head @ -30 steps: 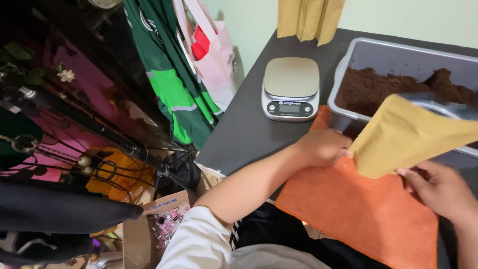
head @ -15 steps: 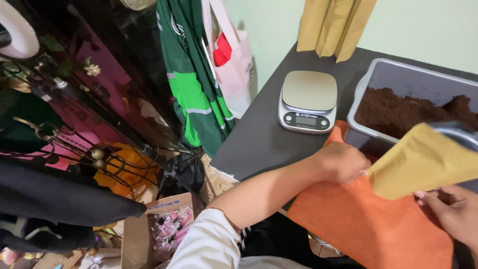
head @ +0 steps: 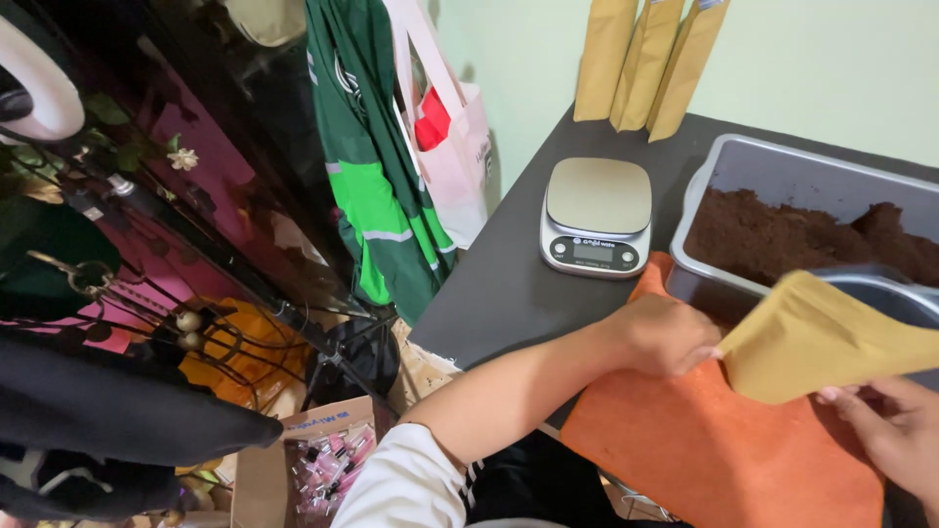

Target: Filling paper bags with ground coffee using a spoon and weighing them on a digital scale

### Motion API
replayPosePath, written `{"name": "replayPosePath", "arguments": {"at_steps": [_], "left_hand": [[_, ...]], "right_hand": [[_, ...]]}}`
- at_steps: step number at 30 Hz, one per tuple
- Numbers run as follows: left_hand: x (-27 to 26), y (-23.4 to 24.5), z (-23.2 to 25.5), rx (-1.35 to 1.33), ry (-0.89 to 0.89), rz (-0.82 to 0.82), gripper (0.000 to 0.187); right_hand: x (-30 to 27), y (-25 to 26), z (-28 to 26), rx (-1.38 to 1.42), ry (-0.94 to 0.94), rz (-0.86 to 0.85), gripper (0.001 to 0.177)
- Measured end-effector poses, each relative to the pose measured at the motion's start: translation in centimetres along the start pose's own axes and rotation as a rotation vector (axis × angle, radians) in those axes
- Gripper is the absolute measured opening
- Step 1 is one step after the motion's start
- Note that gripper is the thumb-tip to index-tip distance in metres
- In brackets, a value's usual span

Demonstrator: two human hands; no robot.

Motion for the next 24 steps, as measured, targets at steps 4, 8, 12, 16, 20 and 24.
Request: {"name": "replayPosePath", "arguments": {"at_steps": [4, 8, 12, 16, 20, 24], "left_hand": [[-0.8, 3.9, 1.4, -0.147, 0.037, 0.06, 0.036], [0.2, 1.2, 0.0, 0.001, 0.094, -0.105, 0.025], [-1.2, 4.9, 1.4, -0.137, 0.079, -0.059, 0.025], [-1.8, 7.9, 2.6, -0.205, 0.125, 0.003, 0.03], [-0.7, 4.3, 1.7, -0.025, 0.146, -0.143, 0.033], [-1.3, 5.5, 2.2, 0.059, 0.091, -0.07, 0.026]], "right_hand": [[0.8, 0.6, 0.3, -0.1, 0.093, -0.044, 0.016], [1.0, 0.0, -1.1, -0.441, -0.132, -0.205, 0.024], [0.9, 0.3, -1.6, -0.489, -0.128, -0.169, 0.027], [0.7, 0.4, -1.3, -0.234, 0.123, -0.067, 0.03], [1.9, -1.3, -5.4, -0.504, 0.021, -0.255, 0.026], [1.7, -1.9, -6.8, -0.468, -0.288, -0.341, 0.024]]}}
Point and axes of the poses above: each hand's wrist, its own x-axis towards the middle knuckle, its own y-axis out of the back of the hand, z = x × y, the point moved 4 cm from there along x, towards the middle knuckle, and after that the axes turned 15 degrees about y, right-handed, at the moved point
